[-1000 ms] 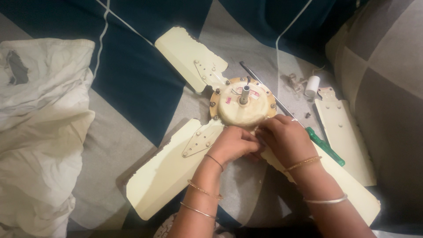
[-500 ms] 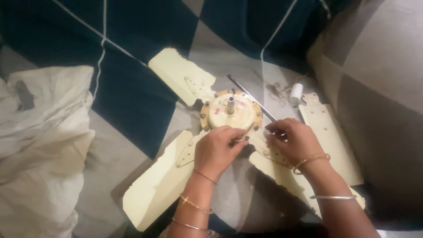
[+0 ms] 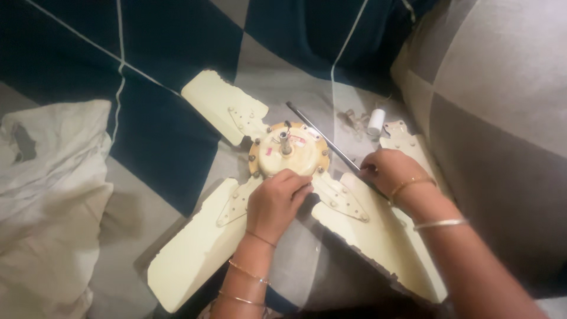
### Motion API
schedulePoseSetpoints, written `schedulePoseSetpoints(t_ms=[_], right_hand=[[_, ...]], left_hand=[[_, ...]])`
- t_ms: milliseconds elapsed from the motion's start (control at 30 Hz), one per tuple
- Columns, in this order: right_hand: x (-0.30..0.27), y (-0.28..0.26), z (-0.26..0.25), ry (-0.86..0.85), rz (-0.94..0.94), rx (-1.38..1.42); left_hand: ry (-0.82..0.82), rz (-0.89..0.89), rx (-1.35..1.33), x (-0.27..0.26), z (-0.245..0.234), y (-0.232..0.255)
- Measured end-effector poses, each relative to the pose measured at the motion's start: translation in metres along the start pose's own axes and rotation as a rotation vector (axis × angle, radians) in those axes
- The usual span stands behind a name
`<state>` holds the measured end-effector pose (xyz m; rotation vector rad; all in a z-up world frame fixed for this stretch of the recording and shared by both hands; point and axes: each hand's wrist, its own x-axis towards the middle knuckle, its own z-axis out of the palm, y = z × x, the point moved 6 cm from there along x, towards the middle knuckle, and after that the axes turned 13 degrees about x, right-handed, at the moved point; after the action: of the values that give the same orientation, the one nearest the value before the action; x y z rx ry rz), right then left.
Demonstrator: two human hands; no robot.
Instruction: The person assembles an electric fan by attaching blades to the central hub using a screwdriver. They place each blade, insert screws, and tighten them in sequence, then handle a small plastic cap near the hub.
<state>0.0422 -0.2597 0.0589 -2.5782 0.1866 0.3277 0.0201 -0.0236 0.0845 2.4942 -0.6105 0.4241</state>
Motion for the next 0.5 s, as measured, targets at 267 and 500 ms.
schedulePoseSetpoints(t_ms=[267, 500], right_hand=[[0.010, -0.010, -0.009, -0.101, 0.176, -0.157], [-0.022, -0.015, -0.112, 0.086, 0.173, -0.237]], left_hand=[[0.079, -0.003, -0.079, -0.004, 0.003, -0.003], [0.058, -0.045, 0.088, -0.006, 0.007, -0.003]])
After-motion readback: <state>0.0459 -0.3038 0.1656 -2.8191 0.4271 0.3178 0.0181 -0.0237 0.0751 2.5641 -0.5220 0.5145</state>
